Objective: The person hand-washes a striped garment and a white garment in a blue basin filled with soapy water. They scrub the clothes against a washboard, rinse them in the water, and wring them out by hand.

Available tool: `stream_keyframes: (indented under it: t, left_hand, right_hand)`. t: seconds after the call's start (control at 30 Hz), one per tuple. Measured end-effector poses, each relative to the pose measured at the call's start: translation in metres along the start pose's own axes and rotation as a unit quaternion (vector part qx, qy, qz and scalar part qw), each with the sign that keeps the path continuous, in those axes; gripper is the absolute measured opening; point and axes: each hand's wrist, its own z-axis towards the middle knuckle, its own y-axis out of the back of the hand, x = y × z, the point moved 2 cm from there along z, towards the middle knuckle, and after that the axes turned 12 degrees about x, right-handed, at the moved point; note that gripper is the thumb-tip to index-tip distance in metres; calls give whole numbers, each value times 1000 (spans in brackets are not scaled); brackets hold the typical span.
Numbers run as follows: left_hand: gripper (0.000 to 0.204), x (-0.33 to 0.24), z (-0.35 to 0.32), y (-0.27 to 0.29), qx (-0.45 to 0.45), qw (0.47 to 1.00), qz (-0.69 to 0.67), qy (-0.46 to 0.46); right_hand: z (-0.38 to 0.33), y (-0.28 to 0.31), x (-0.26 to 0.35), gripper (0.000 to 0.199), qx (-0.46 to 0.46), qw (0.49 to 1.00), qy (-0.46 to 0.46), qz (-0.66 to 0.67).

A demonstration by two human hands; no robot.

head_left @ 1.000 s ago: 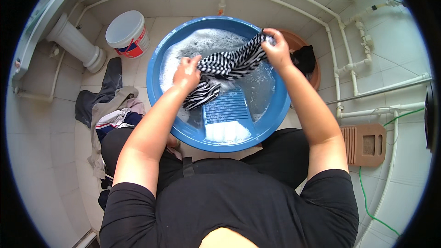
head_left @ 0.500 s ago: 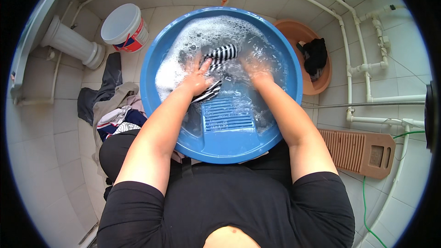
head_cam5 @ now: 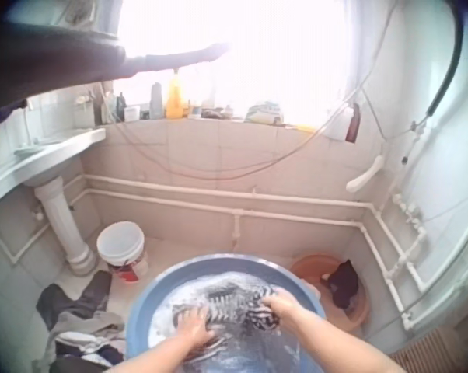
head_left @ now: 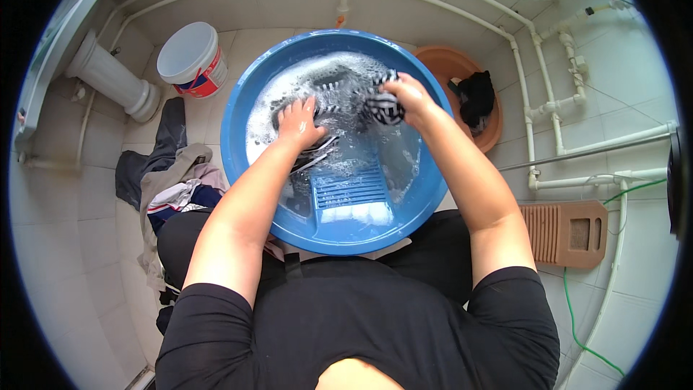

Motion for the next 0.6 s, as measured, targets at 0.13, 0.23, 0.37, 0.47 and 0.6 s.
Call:
stream_keyframes:
  t: [0.13,0.23,0.37,0.47,0.6]
  left_hand:
    - [112,-8,-9,7,-31,998,-52,-20]
    - [123,-14,-20,25,-118,976,-178,-46]
    - [27,8,-11,37,-154,889,-410,-131]
    - [26,8,-23,60,-76,785,-615,-10]
    - [19,15,-14,76,-25,639,-760,-116]
  right_hand:
    - [-39,-58,64,11,125,972,87,178]
    - [-64,-86,98,10,190,947,119,228]
    - [-85,-94,110,16,210,933,177,231]
    - [-86,-65,97,20,171,935,175,257]
    - [-63,-10,40,21,88,957,98,258]
